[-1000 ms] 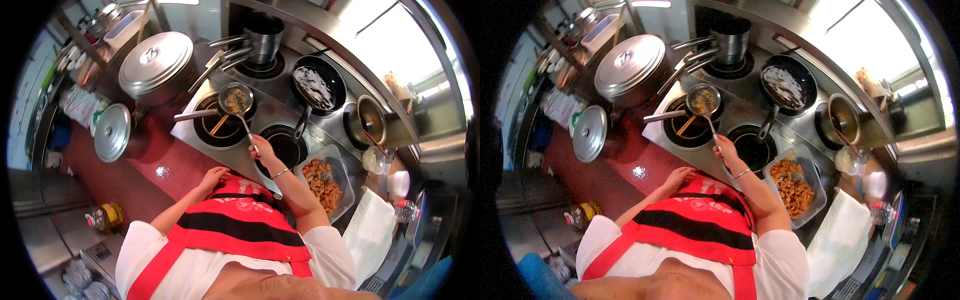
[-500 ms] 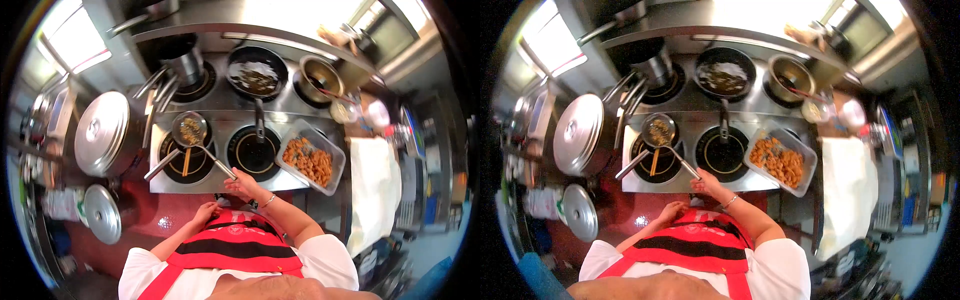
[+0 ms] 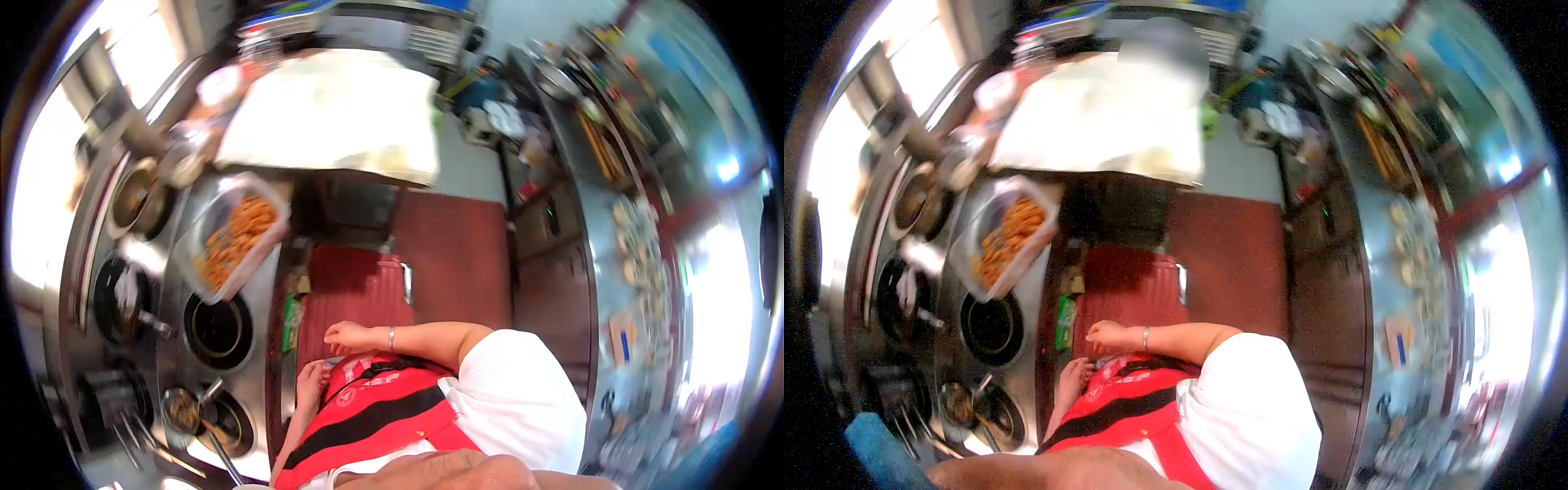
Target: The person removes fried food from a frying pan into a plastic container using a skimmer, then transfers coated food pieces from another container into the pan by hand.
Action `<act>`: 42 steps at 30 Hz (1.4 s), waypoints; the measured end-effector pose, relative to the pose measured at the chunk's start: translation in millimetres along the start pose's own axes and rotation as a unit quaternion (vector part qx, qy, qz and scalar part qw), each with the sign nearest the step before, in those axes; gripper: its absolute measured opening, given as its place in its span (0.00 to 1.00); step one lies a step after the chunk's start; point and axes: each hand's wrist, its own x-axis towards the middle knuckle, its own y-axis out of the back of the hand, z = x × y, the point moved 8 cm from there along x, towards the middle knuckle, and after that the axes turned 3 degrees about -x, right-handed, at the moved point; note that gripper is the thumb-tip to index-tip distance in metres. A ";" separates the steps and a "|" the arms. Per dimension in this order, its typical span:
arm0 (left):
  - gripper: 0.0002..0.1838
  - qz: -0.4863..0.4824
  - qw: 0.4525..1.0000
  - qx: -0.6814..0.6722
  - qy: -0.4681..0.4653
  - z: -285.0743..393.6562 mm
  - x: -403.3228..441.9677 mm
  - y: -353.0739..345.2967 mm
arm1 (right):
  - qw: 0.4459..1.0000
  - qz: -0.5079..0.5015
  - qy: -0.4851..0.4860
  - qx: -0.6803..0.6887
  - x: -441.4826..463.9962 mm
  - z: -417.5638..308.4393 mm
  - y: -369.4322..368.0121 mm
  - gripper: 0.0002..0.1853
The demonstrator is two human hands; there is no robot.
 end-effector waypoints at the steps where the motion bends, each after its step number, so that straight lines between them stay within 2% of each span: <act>1: 0.12 -0.027 0.999 0.030 0.012 -5.5 6.6 -28.3 | 0.998 0.040 0.017 0.039 -26.9 6.9 26.8 0.16; 3: 0.12 -0.073 0.997 0.035 0.012 -19.8 14.6 -93.1 | 0.989 0.106 0.042 0.090 -87.1 36.2 86.4 0.16; 5: 0.12 -0.121 0.987 0.103 0.017 -25.5 14.1 -167.1 | 0.973 0.168 0.047 0.150 -129.5 94.8 140.9 0.16; 6: 0.12 -0.130 0.980 0.152 -0.015 -43.1 36.0 -177.2 | 0.967 0.194 0.055 0.159 -127.9 125.7 158.8 0.16; 7: 0.12 -0.157 0.972 0.177 -0.002 -52.5 39.7 -204.2 | 0.956 0.232 0.036 0.174 -169.8 139.6 181.0 0.15; 9: 0.14 -0.255 0.941 0.220 -0.018 -76.7 51.7 -269.0 | 0.929 0.292 0.036 0.226 -249.0 173.9 220.2 0.15; 12: 0.14 -0.305 0.897 0.318 0.026 -74.4 29.0 -361.5 | 0.800 0.461 0.138 0.360 -373.2 229.6 277.6 0.13; 13: 0.14 -0.313 0.887 0.338 0.023 -87.5 40.5 -371.2 | 0.748 0.510 0.166 0.392 -403.9 257.2 292.2 0.13; 15: 0.12 -0.355 0.867 0.348 0.035 -99.4 48.3 -406.2 | 0.603 0.592 0.226 0.484 -491.7 307.1 312.8 0.18; 17: 0.12 -0.363 0.850 0.378 0.056 -109.9 53.2 -441.7 | 0.488 0.674 0.234 0.503 -580.7 354.3 329.8 0.23; 18: 0.12 -0.373 0.836 0.397 0.058 -114.2 53.9 -458.6 | 0.422 0.691 0.267 0.523 -613.0 381.9 338.1 0.28; 20: 0.12 -0.388 0.817 0.422 0.063 -122.2 53.9 -491.9 | 0.335 0.724 0.289 0.529 -676.5 420.9 344.6 0.39; 23: 0.13 -0.397 0.812 0.409 0.126 -140.9 56.7 -539.7 | 0.203 0.718 0.312 0.588 -745.9 480.2 365.3 0.44; 25: 0.14 -0.444 0.768 0.446 0.117 -159.3 82.2 -565.8 | 0.175 0.711 0.326 0.598 -771.4 524.3 388.9 0.47; 28: 0.13 -0.428 0.787 0.427 0.123 -161.7 88.0 -609.9 | 0.142 0.694 0.300 0.639 -794.5 552.1 411.0 0.48; 31: 0.13 -0.421 0.796 0.421 0.104 -169.6 99.0 -643.4 | 0.163 0.683 0.267 0.660 -813.9 582.7 439.3 0.46; 32: 0.13 -0.417 0.795 0.431 0.088 -157.2 84.3 -663.1 | 0.198 0.690 0.275 0.640 -817.2 589.9 450.2 0.44; 33: 0.13 -0.413 0.793 0.443 0.072 -151.8 75.4 -674.3 | 0.203 0.684 0.273 0.646 -815.2 595.8 457.4 0.44; 35: 0.13 -0.393 0.819 0.407 0.092 -160.1 78.9 -675.4 | 0.168 0.650 0.276 0.688 -809.4 614.2 468.4 0.42; 37: 0.12 -0.399 0.813 0.418 0.065 -162.7 72.5 -682.2 | 0.187 0.652 0.264 0.685 -819.3 619.5 476.7 0.40; 39: 0.12 -0.369 0.846 0.380 0.069 -164.7 51.3 -685.0 | 0.235 0.617 0.345 0.667 -818.5 614.1 489.1 0.37; 40: 0.11 -0.345 0.869 0.348 0.076 -167.1 38.4 -680.8 | 0.166 0.584 0.350 0.714 -815.7 611.0 486.2 0.31; 41: 0.11 -0.333 0.876 0.341 0.076 -173.7 29.6 -676.3 | 0.180 0.580 0.344 0.716 -812.7 619.1 490.9 0.31; 42: 0.10 -0.314 0.878 0.355 0.072 -180.1 22.7 -672.1 | 0.164 0.574 0.360 0.717 -813.5 627.5 494.7 0.28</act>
